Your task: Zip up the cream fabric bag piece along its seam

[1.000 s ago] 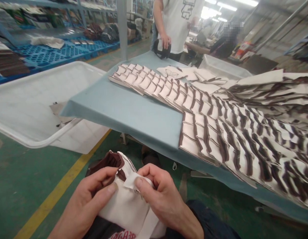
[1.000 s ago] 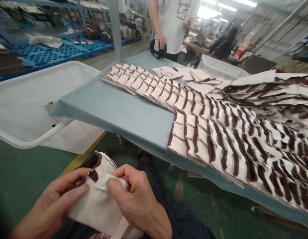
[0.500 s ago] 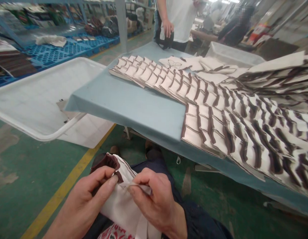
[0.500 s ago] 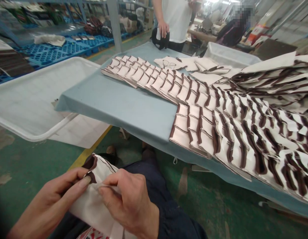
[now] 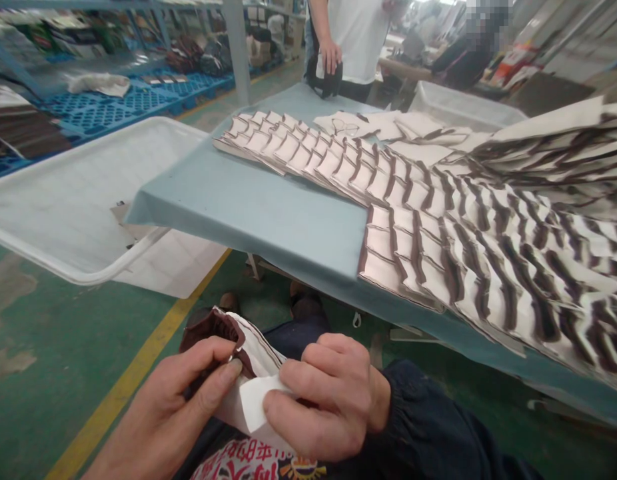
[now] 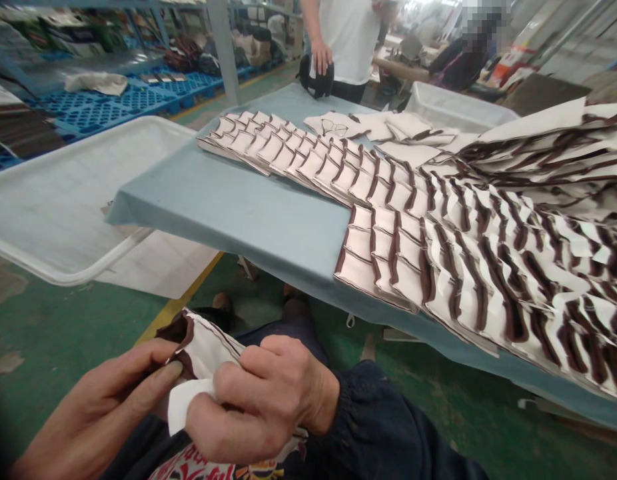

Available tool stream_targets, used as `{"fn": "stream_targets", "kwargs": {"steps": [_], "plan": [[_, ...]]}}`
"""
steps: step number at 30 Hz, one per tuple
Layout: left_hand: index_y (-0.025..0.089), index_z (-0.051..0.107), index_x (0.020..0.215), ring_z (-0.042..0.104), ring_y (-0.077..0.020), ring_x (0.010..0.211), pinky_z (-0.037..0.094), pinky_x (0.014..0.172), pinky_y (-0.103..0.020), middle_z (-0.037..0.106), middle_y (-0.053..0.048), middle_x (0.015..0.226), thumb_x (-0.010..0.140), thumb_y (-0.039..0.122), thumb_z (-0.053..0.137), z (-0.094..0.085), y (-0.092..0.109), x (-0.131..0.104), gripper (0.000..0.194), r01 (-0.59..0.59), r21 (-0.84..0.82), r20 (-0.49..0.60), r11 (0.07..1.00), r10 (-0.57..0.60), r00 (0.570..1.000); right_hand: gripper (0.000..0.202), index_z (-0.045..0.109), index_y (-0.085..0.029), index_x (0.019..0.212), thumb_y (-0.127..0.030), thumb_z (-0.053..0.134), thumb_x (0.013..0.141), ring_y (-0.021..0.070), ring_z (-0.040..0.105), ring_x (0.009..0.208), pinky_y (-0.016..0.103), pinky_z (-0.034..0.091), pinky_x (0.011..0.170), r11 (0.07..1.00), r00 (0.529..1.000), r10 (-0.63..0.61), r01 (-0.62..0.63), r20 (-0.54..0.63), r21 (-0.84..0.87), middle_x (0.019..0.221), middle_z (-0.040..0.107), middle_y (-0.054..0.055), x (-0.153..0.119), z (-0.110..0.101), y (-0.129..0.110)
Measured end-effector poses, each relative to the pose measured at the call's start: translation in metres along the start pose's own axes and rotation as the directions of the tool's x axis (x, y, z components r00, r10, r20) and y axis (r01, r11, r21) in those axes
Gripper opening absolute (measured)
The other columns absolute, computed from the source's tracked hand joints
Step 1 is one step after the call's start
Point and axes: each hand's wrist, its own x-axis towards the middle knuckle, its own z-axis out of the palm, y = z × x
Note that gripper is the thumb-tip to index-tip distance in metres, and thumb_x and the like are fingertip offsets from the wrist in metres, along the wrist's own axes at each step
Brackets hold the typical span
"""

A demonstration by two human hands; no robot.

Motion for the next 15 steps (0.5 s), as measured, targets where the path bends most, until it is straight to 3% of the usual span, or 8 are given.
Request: {"fn": "stream_targets", "kwargs": {"steps": [2,3,4,6,8,10,12,15], "plan": [[0.030,0.092,0.083,0.074,-0.0192,0.059,0.059,0.056,-0.019,0.081,0.002,0.070,0.108,0.050,0.079,-0.003,0.001,0.005,0.035,-0.056,0.013,0.053,0.998,0.055,0.997,0.014,0.080,-0.033,0.098,-0.027,0.087,0.108,0.0131,0.049,0.053,0.033,0.027,0.050,0.959,0.985,0.172,-0.172,0.022,0.226,0.069,0.069,-0.006,0.003,0.006,-0.007],[0.029,0.093,0.083,0.075,-0.0196,0.058,0.059,0.055,-0.019,0.083,0.001,0.070,0.108,0.051,0.080,-0.005,0.001,0.008,0.036,-0.058,0.008,0.083,0.998,0.057,0.995,0.016,0.079,-0.033,0.097,-0.037,0.087,0.110,0.0147,0.052,0.055,0.033,0.031,0.052,0.875,0.945,0.325,-0.318,0.043,0.365,0.070,0.069,-0.004,0.004,0.011,-0.013],[0.029,0.094,0.082,0.076,-0.0205,0.058,0.060,0.054,-0.020,0.084,0.000,0.070,0.107,0.054,0.082,-0.007,-0.001,0.010,0.038,-0.041,-0.004,0.110,0.999,0.042,0.993,0.023,0.078,-0.033,0.097,-0.048,0.084,0.113,0.0163,0.054,0.057,0.033,0.035,0.053,0.748,0.874,0.478,-0.456,0.085,0.482,0.072,0.070,-0.003,0.005,0.016,-0.020],[0.027,0.095,0.082,0.076,-0.0216,0.059,0.060,0.055,-0.021,0.085,-0.002,0.071,0.107,0.063,0.084,-0.011,-0.008,0.012,0.044,0.021,-0.037,0.123,0.999,-0.016,0.992,0.041,0.077,-0.031,0.101,-0.069,0.077,0.115,0.0173,0.053,0.058,0.032,0.041,0.053,0.427,0.667,0.717,-0.649,0.202,0.630,0.074,0.070,-0.001,0.007,0.026,-0.037],[0.026,0.096,0.089,0.075,-0.0215,0.062,0.059,0.056,-0.021,0.085,-0.003,0.075,0.107,0.071,0.085,-0.011,-0.021,0.009,0.050,0.112,-0.083,0.141,0.990,-0.099,0.985,0.051,0.075,-0.028,0.101,-0.077,0.079,0.113,0.0155,0.049,0.058,0.029,0.042,0.054,0.157,0.486,0.810,-0.720,0.329,0.676,0.074,0.067,-0.002,0.007,0.033,-0.050],[0.024,0.097,0.095,0.071,-0.0207,0.065,0.056,0.057,-0.021,0.084,-0.004,0.077,0.107,0.077,0.087,-0.009,-0.033,0.005,0.055,0.213,-0.159,0.166,0.964,-0.187,0.968,0.053,0.071,-0.026,0.095,-0.076,0.087,0.106,0.0140,0.048,0.062,0.027,0.043,0.057,-0.018,0.366,0.835,-0.729,0.411,0.685,0.075,0.065,-0.003,0.006,0.035,-0.056],[0.023,0.095,0.094,0.067,-0.0198,0.066,0.052,0.058,-0.021,0.081,-0.003,0.076,0.103,0.080,0.090,-0.004,-0.038,0.001,0.058,0.298,-0.241,0.183,0.924,-0.258,0.948,0.052,0.069,-0.024,0.090,-0.071,0.090,0.101,0.0134,0.048,0.065,0.027,0.041,0.060,-0.066,0.305,0.860,-0.728,0.408,0.683,0.075,0.063,-0.003,0.005,0.036,-0.055],[0.022,0.088,0.083,0.058,-0.0172,0.067,0.047,0.059,-0.021,0.075,-0.002,0.074,0.098,0.079,0.094,0.003,-0.036,-0.001,0.060,0.349,-0.296,0.139,0.889,-0.321,0.937,0.048,0.069,-0.024,0.088,-0.065,0.088,0.100,0.0136,0.047,0.067,0.027,0.039,0.061,-0.046,0.274,0.887,-0.750,0.372,0.660,0.075,0.062,-0.003,0.006,0.038,-0.050]]}}
